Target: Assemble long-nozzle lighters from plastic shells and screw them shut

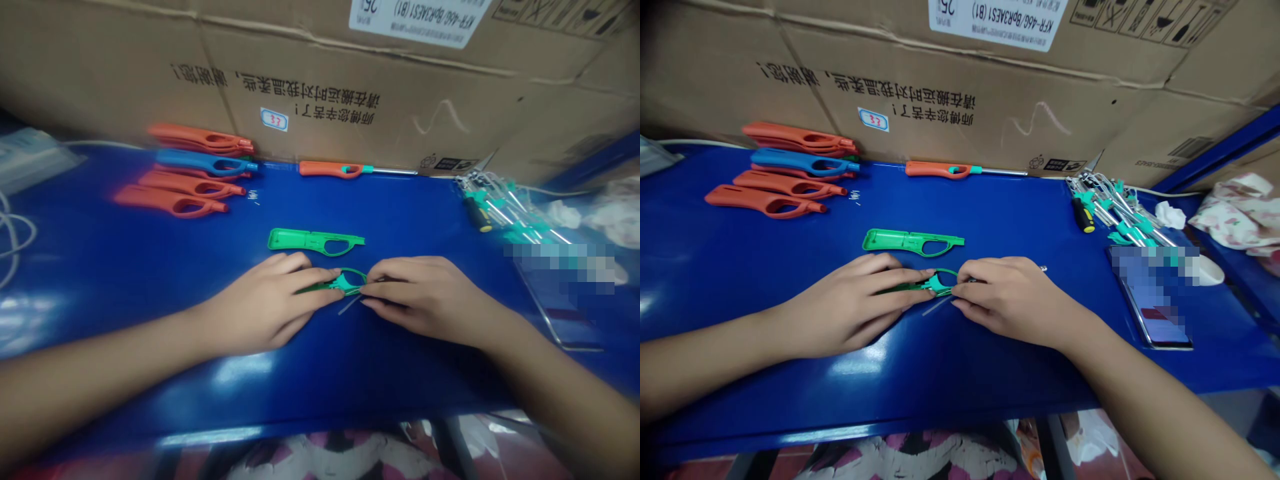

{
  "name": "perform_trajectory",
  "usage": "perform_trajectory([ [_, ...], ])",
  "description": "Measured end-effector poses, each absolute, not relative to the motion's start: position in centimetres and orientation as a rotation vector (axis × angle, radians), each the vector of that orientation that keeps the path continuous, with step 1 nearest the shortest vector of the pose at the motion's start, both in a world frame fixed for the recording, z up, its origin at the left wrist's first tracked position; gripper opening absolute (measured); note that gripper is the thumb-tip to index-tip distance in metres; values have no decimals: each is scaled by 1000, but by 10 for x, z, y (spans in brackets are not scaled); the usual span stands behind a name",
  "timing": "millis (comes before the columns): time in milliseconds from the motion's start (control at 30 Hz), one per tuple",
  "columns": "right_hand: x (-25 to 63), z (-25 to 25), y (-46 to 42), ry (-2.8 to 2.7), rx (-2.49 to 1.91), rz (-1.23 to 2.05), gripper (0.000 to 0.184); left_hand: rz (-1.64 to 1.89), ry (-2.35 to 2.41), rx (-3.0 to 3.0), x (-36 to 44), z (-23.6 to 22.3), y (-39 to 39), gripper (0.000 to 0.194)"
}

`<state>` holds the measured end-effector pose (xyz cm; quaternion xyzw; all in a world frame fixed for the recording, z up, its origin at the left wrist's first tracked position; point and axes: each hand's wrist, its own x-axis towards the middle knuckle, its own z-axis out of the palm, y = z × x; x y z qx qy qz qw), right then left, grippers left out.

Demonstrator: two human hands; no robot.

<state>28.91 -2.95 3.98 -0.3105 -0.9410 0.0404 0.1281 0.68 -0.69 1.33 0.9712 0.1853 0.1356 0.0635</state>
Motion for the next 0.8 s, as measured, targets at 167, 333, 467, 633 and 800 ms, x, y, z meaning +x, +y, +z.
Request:
perform_trajectory([
  [167,288,42,-30,-2736,-914,110,19,411,565,2933,7,14,-8,40],
  [333,286,44,-31,-2750,-931,189,22,423,562,2933,6,14,-8,40],
  [467,287,44,-32,-2720,-940,279,23,424,561,2931,6,13,-8,39],
  [633,288,45,-32,-2709,-943,290,22,436,557,2928,7,14,-8,38],
  [800,288,44,-32,-2703,-936,294,21,465,567,2914,8,13,-7,34],
])
